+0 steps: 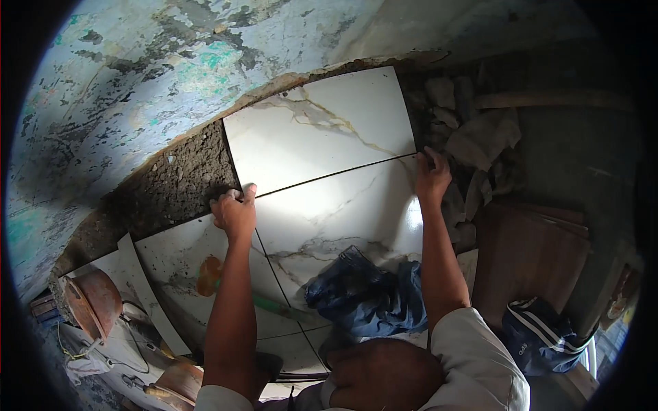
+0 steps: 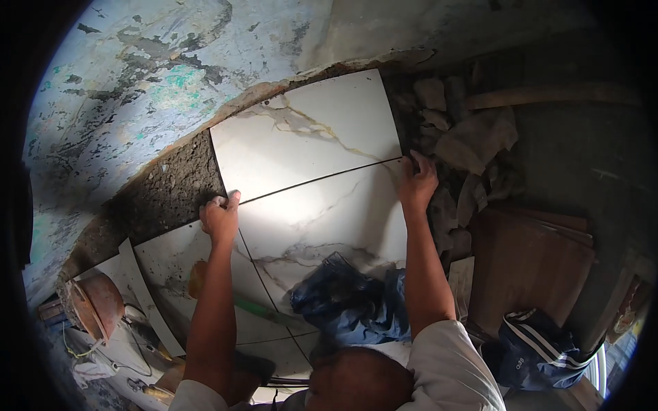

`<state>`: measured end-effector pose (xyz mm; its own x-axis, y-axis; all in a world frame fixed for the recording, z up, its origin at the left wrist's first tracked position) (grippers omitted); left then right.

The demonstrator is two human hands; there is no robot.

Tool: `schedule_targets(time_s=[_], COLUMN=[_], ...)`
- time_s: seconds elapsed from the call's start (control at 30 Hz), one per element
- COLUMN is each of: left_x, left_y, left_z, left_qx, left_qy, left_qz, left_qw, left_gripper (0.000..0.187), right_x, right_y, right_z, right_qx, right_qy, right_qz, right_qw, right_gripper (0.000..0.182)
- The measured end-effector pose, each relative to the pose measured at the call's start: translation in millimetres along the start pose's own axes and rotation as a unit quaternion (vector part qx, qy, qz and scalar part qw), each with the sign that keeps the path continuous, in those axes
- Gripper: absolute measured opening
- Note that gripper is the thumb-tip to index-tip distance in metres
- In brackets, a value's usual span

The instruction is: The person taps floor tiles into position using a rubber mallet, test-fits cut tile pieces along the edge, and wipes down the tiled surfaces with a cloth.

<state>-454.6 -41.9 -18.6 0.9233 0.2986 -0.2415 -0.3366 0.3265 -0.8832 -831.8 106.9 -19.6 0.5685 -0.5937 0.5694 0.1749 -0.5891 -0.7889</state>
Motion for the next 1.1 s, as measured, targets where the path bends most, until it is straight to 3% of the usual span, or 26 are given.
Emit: schedule_targets(time_s=[0.07,0.3,0.37,0.47,1.1], left_x=[3,11,10,9,9], left_y=[6,11,12,11,16], left_z=[-2,-5,-5,-3,0], left_qx=[-0.002,-0.013,-0.031,-0.030,-0.054], left_qy=[-0.006,-0.017,-0.017,-0.017,-0.015], left_qz=[0.013,0.022,0.014,0.020,0.025], left_qw=[1.000,1.000,0.999,0.999,0.998], left_gripper=[0.045,0.047,0.046,0.045,0.042], right_x=[-11,-9,-6,-17,-22], right_y=[-7,3,7,15,19], right_z=[5,-3,-4,-3,-7], right_qx=[0.000,0.032,0.051,0.038,0.060], right_qy=[0.075,0.085,0.134,0.137,0.129], right_qz=[-0.040,-0.083,-0.089,-0.163,-0.178], right_qw=[0.996,0.992,0.986,0.976,0.974], right_gripper=[0.021,0.020,0.022,0.021,0.018])
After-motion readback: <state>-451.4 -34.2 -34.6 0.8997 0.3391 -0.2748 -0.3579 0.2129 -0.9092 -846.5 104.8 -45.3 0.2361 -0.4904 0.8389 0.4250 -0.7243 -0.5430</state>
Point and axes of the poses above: each hand's wrist, its own z-axis away from the middle knuckle, its own y-axis out of the palm, x = y × z, the point moved 2 cm from there along -z, towards the middle knuckle, and after that the axes turned 6 degrees about -x, right-handed, at the moved point
